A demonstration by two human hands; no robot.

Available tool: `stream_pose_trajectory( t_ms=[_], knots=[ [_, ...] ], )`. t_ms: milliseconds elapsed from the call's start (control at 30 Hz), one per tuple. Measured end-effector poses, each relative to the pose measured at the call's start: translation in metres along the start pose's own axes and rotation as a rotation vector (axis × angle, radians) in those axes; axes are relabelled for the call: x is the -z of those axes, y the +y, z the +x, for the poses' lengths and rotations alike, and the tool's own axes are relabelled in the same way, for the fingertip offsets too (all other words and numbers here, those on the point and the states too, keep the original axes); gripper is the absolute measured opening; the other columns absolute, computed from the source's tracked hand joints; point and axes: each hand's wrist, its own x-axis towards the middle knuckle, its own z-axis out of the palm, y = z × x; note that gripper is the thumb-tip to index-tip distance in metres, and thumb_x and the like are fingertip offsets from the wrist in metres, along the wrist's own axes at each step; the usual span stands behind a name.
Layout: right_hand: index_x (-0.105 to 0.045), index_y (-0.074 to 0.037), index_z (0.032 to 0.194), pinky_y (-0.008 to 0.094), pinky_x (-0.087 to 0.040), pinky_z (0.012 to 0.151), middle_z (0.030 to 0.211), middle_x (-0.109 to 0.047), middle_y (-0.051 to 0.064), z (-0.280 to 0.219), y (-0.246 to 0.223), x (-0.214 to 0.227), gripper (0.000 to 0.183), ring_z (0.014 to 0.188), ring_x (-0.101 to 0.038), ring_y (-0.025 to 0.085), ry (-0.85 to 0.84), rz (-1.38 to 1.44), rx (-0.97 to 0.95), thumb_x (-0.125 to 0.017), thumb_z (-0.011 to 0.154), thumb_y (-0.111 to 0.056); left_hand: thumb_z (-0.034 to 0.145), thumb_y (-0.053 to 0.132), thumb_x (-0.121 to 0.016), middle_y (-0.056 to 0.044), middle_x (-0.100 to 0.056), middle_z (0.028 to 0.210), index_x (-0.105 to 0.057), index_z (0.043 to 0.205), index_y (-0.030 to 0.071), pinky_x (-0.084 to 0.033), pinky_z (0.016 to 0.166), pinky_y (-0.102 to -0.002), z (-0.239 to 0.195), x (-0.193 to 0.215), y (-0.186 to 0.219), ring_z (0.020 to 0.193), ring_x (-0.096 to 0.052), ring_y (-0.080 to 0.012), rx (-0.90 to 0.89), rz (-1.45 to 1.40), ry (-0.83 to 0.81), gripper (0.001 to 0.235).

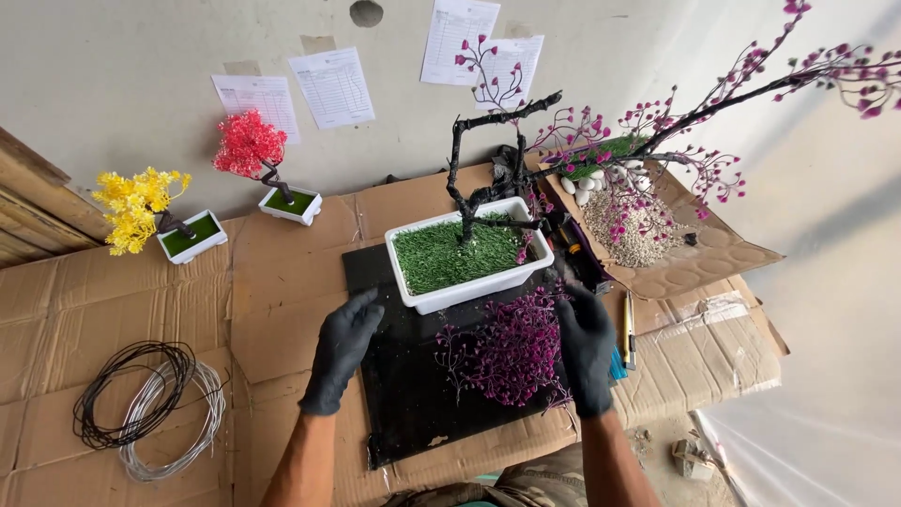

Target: The person attaches small purple flower sprigs to a black wire bonsai tree frame using black wire. They repeatedly pick sprigs, wrap wire around the branch, and trim excess wire while working at a table with other bonsai components nearby.

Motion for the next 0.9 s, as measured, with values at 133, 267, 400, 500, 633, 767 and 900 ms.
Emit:
stream_pose_trajectory(
  t_ms=[133, 267, 400, 500, 633, 767, 900],
  knots=[
    [-0.071, -0.01, 0.121, 0.029, -0.06, 0.086, 0.11, -0.077, 0.008, -0.055, 0.046, 0.021, 0.026, 0.098, -0.071, 0.017, -0.041, -0.093, 0.036, -0.069, 0.096, -0.016, 0.093, 0.03, -0.067, 0.004, -0.078, 0.109, -0.067, 0.14, 0.014, -0.054, 0.101, -0.025, -0.046, 0.002, -0.018, 0.108, -0.071, -0.0096, 0.008, 0.007, 0.046, 0.05],
    [-0.074, -0.014, 0.115, 0.027, -0.06, 0.085, 0.107, -0.077, 0.003, -0.105, 0.09, 0.02, 0.029, 0.089, -0.072, 0.013, -0.038, -0.092, 0.324, -0.074, 0.089, -0.001, 0.087, 0.029, -0.077, 0.0, -0.08, 0.112, -0.075, 0.126, 0.021, -0.058, 0.092, -0.03, -0.065, -0.021, -0.055, 0.1, -0.075, -0.0149, -0.231, 0.145, 0.183, 0.04],
    [-0.072, -0.022, 0.114, 0.028, -0.058, 0.082, 0.105, -0.074, 0.0, -0.131, 0.139, 0.007, 0.036, 0.09, -0.072, 0.016, -0.029, -0.257, 0.606, -0.082, 0.083, -0.007, 0.089, 0.026, -0.075, -0.003, -0.079, 0.109, -0.077, 0.12, 0.018, -0.06, 0.08, -0.032, -0.079, -0.059, -0.049, 0.094, -0.079, -0.019, -0.353, 0.273, 0.085, 0.032],
    [-0.07, -0.019, 0.113, 0.032, -0.055, 0.084, 0.105, -0.075, -0.001, -0.133, 0.106, 0.003, 0.029, 0.093, -0.071, 0.019, -0.106, -0.263, 0.69, -0.078, 0.087, -0.008, 0.09, 0.029, -0.073, -0.004, -0.079, 0.109, -0.077, 0.113, 0.015, -0.058, 0.087, -0.035, -0.076, -0.086, -0.037, 0.102, -0.075, -0.023, -0.357, 0.398, 0.073, 0.028],
    [-0.076, -0.023, 0.104, 0.036, -0.052, 0.07, 0.093, -0.073, -0.001, -0.139, 0.09, -0.01, 0.02, 0.081, -0.067, 0.022, -0.225, -0.437, 0.614, -0.081, 0.085, -0.025, 0.093, 0.034, -0.07, -0.009, -0.077, 0.114, -0.075, 0.118, 0.013, -0.056, 0.091, -0.04, -0.075, -0.101, -0.018, 0.107, -0.072, -0.0284, -0.312, 0.458, 0.007, 0.033],
    [-0.072, -0.023, 0.082, 0.041, -0.044, 0.048, 0.069, -0.066, -0.001, -0.14, 0.058, -0.03, 0.023, 0.055, -0.059, 0.022, -0.348, -0.604, 0.589, -0.078, 0.086, -0.045, 0.088, 0.025, -0.075, -0.007, -0.077, 0.117, -0.075, 0.12, 0.013, -0.057, 0.095, -0.04, -0.063, -0.115, -0.033, 0.11, -0.073, -0.0278, -0.319, 0.423, 0.083, 0.034],
    [-0.054, -0.02, 0.071, 0.05, -0.036, 0.047, 0.062, -0.055, 0.005, -0.139, 0.087, -0.057, 0.049, 0.053, -0.054, 0.032, -0.378, -0.899, 0.577, -0.066, 0.091, -0.062, 0.085, 0.023, -0.081, -0.009, -0.078, 0.102, -0.077, 0.11, 0.011, -0.059, 0.083, -0.045, -0.053, -0.121, -0.054, 0.097, -0.073, -0.0318, -0.416, 0.506, 0.117, 0.028]
  ],
)
